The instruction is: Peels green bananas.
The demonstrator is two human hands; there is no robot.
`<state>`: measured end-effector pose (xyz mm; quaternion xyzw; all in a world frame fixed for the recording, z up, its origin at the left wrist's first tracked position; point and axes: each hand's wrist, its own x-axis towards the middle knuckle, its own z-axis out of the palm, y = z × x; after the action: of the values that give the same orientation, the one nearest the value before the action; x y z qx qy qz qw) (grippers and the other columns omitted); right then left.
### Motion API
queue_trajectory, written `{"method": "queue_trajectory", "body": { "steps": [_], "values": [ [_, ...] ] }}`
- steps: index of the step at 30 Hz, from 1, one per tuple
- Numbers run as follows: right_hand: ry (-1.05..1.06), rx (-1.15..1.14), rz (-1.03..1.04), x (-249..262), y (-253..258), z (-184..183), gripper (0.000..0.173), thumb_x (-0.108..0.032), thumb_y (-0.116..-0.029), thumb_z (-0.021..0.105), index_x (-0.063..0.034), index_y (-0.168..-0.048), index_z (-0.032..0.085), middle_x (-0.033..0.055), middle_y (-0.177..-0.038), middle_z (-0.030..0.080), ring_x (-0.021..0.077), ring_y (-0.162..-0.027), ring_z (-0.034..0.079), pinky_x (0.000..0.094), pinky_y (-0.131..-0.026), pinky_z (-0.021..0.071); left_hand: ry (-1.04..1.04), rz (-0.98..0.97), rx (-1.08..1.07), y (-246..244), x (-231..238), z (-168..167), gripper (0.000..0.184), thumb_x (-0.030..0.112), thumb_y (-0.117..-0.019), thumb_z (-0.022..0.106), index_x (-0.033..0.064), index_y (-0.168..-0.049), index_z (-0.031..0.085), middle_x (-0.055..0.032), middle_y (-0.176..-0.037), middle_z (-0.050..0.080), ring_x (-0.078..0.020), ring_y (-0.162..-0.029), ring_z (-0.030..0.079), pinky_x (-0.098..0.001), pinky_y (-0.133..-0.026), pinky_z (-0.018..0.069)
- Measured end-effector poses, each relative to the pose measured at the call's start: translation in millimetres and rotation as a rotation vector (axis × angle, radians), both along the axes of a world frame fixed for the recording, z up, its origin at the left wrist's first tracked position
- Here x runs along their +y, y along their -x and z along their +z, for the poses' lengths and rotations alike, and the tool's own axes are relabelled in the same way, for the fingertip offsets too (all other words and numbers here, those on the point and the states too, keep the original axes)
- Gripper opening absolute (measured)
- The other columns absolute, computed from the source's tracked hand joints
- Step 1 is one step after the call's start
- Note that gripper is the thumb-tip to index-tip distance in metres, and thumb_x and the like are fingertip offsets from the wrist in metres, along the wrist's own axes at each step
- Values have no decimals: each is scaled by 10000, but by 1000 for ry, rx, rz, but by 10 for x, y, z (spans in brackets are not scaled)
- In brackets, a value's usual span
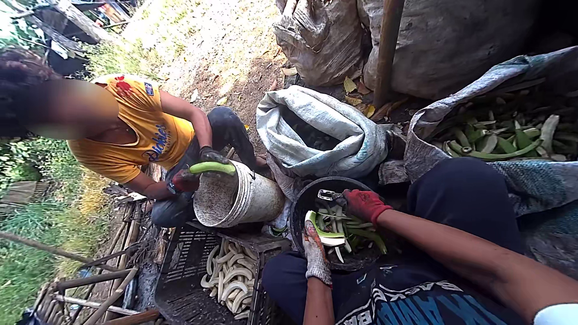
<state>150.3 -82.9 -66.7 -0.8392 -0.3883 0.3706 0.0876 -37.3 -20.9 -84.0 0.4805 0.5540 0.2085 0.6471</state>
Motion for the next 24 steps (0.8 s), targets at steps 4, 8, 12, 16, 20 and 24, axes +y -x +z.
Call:
{"method": "queue_trajectory", "body": {
  "steps": [4, 8, 12, 16, 20, 24],
  "values": [
    [-137, 177, 261, -109, 116, 134, 342, -249, -1084, 484, -6, -1290, 610, 278, -1182, 674, 460, -1143, 647, 653, -949, 475, -62, 15, -13, 94, 160, -100, 544, 401, -1120, 321, 6, -1474, 443, -219, -1333, 595, -256, -1140, 638, -426, -985, 533],
    [21, 122, 419, -181, 96, 222, 337, -273, -1066, 517, -11, -1237, 641, 273, -1186, 681, 473, -1153, 642, 686, -918, 467, -149, 3, 49, 108, 249, -12, 517, 359, -1123, 340, -17, -1452, 471, -225, -1314, 607, -241, -1127, 643, -404, -982, 528],
    [-121, 313, 317, -330, -16, 120, 327, -246, -1097, 488, 4, -1248, 635, 263, -1121, 682, 430, -1074, 658, 627, -946, 474, 7, 87, -185, 50, 253, 61, 485, 365, -1129, 301, -15, -1351, 506, -173, -1042, 682, -239, -854, 711, -401, -730, 612],
    [-390, 606, 306, -502, 223, 57, 294, -201, -1088, 509, 24, -1218, 646, 219, -1054, 689, 328, -970, 672, 539, -918, 508, 101, 155, -448, -76, 255, 118, 478, 380, -1133, 204, 33, -1277, 498, -112, -974, 732, -207, -834, 740, -340, -696, 619],
    [-359, 453, 346, -489, 335, 182, 328, -239, -1100, 470, 16, -1242, 619, 255, -1092, 676, 412, -1046, 663, 616, -928, 477, 118, 179, -514, -147, 208, 226, 456, 386, -1132, 200, 82, -1264, 513, -65, -915, 729, -165, -782, 735, -298, -643, 611],
    [-304, 300, 374, -366, 217, 125, 379, -316, -1109, 444, 7, -1229, 604, 257, -1079, 671, 436, -1050, 661, 635, -893, 479, -42, 19, -434, -113, 122, 202, 421, 261, -1127, 223, 13, -1341, 487, -61, -968, 691, -121, -840, 697, -296, -748, 606]
  ]
}}
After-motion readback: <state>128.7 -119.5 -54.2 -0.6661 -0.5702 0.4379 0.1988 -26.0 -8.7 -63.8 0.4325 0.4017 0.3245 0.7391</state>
